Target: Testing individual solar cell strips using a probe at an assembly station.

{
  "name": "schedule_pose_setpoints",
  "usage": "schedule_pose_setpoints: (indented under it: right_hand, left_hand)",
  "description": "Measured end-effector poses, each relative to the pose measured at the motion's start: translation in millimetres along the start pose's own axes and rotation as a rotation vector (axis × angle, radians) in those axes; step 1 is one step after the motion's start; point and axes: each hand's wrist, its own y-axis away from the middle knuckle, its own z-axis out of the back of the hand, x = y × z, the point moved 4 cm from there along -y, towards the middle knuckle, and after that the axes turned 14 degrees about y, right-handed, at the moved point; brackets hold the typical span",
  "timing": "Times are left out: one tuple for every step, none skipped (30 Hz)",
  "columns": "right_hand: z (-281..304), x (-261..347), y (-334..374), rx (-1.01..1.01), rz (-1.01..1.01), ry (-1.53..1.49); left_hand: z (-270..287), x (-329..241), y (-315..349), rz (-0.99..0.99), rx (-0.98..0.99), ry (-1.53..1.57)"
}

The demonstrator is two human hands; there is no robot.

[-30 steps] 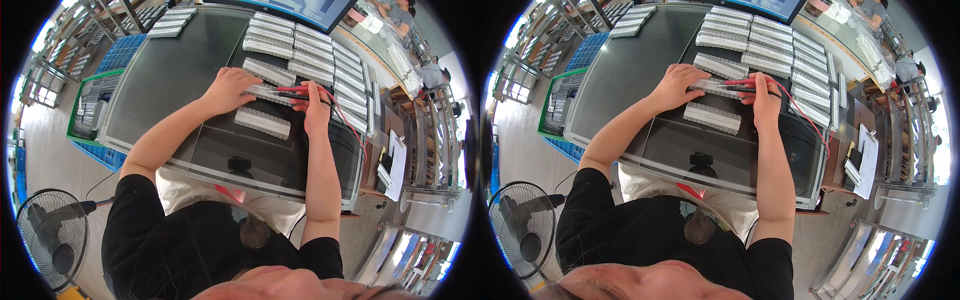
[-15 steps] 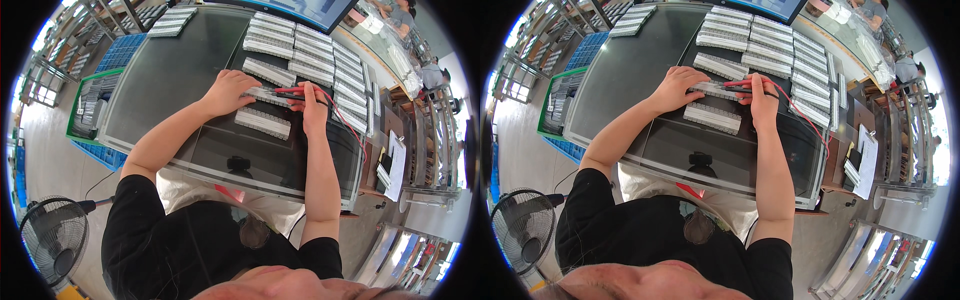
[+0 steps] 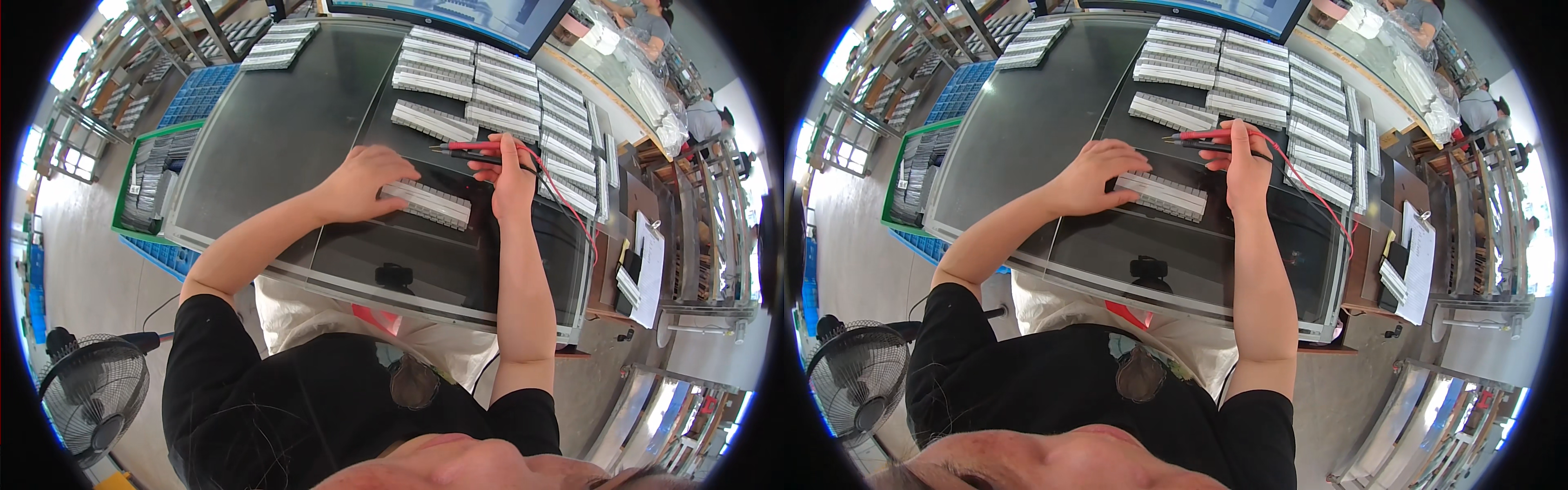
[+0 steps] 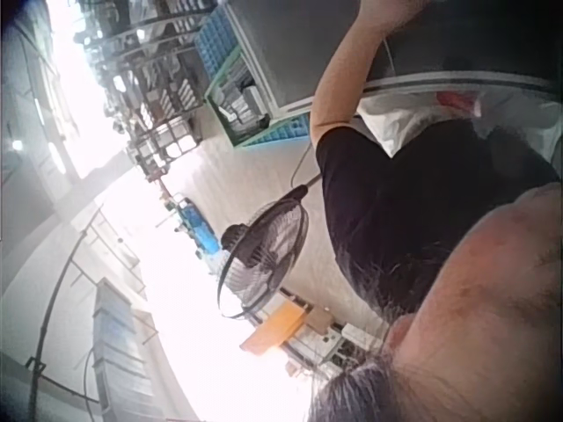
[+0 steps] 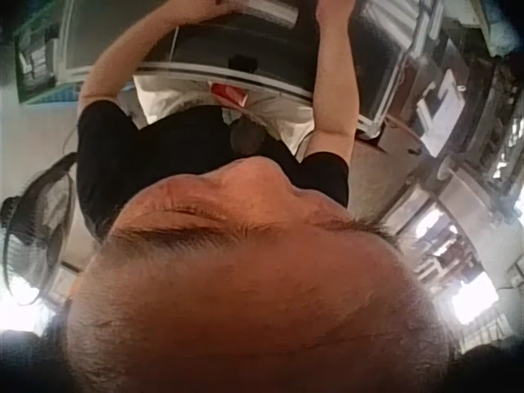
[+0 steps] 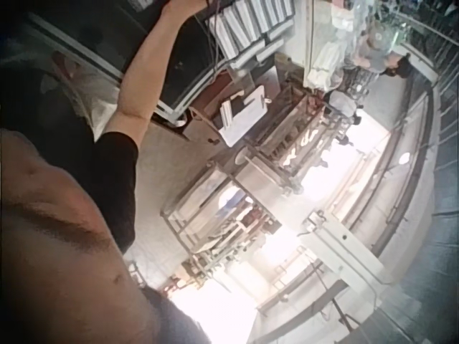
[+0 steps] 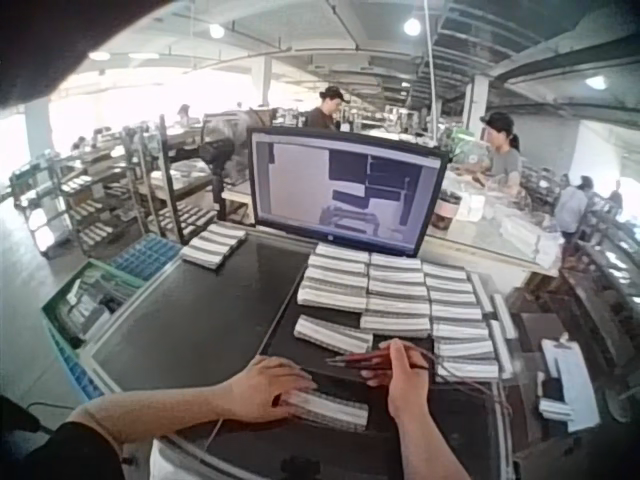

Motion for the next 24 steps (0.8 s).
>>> schedule_pose_setpoints:
  right_hand:
    - [1, -1, 0, -0.006, -0.01, 0.007]
    - [1, -1, 1, -0.003, -0.009, 0.009]
    - [2, -1, 1, -0.005, -0.003, 0.014]
    - [3, -1, 1, -0.011, 0.003, 0.02]
    - [2, 0, 1, -0.006, 0.005, 0.021]
    - [1, 1, 2, -0.008, 0.004, 0.026]
    - [0, 1, 2, -0.01, 0.002, 0.032]
    - [0, 1, 1, -0.009, 0.002, 0.035]
    - [-1, 1, 1, -0.01, -0.005, 0.035]
    - [-1, 1, 1, -0.015, -0.013, 0.033]
    - [-1, 1, 2, -0.015, -0.014, 0.036]
    - [-1, 1, 2, -0.013, -0.009, 0.035]
    - [-1, 1, 1, -0.015, -0.004, 0.033]
    - [-1, 0, 1, -0.016, -0.006, 0.033]
    - [-1, 1, 2, -0.029, -0.001, 0.027]
    - [0, 0, 2, -0.043, 0.002, 0.021]
    - [0, 1, 2, -0.044, -0.001, 0.021]
    - [0, 2, 2, -0.045, 0.004, 0.022]
    - [0, 2, 2, -0.046, 0.009, 0.023]
    - [0, 1, 2, -0.046, 0.005, 0.023]
    - [0, 0, 1, -0.03, -0.003, 0.052]
    - [-1, 0, 0, -0.008, -0.008, 0.083]
    - [-1, 0, 1, -0.003, -0.01, 0.087]
    - [-2, -1, 1, 0.025, -0.017, 0.117]
  left_hand:
    - [5, 1, -7, 0.035, -0.008, 0.039]
    - [9, 4, -13, 0.073, -0.018, 0.076]
    - [10, 12, -19, 0.033, -0.075, 0.044]
    - [11, 21, -29, 0.066, -0.102, -0.016]
    - [14, 30, -36, 0.102, -0.132, -0.08]
    - [14, 42, -40, 0.093, -0.172, -0.166]
    - [14, 51, -44, 0.096, -0.176, -0.167]
    - [14, 57, -49, 0.085, -0.184, -0.197]
    - [15, 64, -53, 0.074, -0.191, -0.227]
    - [16, 68, -56, 0.077, -0.161, -0.243]
    - [17, 72, -58, 0.078, -0.162, -0.24]
    - [17, 75, -59, 0.078, -0.161, -0.241]
    - [18, 76, -61, 0.076, -0.156, -0.24]
    - [18, 75, -59, 0.077, -0.155, -0.239]
    - [20, 73, -57, 0.038, -0.176, -0.271]
    - [22, 66, -55, -0.001, -0.196, -0.302]
    - [23, 60, -51, 0.0, -0.194, -0.3]
    - [22, 51, -46, -0.009, -0.195, -0.297]
    - [21, 43, -40, -0.017, -0.196, -0.294]
    - [18, 38, -35, -0.002, -0.195, -0.271]
    - [14, 35, -31, -0.002, -0.171, -0.243]
    - [10, 33, -27, 0.001, -0.152, -0.215]
    - [7, 32, -23, -0.028, -0.158, -0.211]
    - [6, 32, -22, -0.023, -0.162, -0.209]
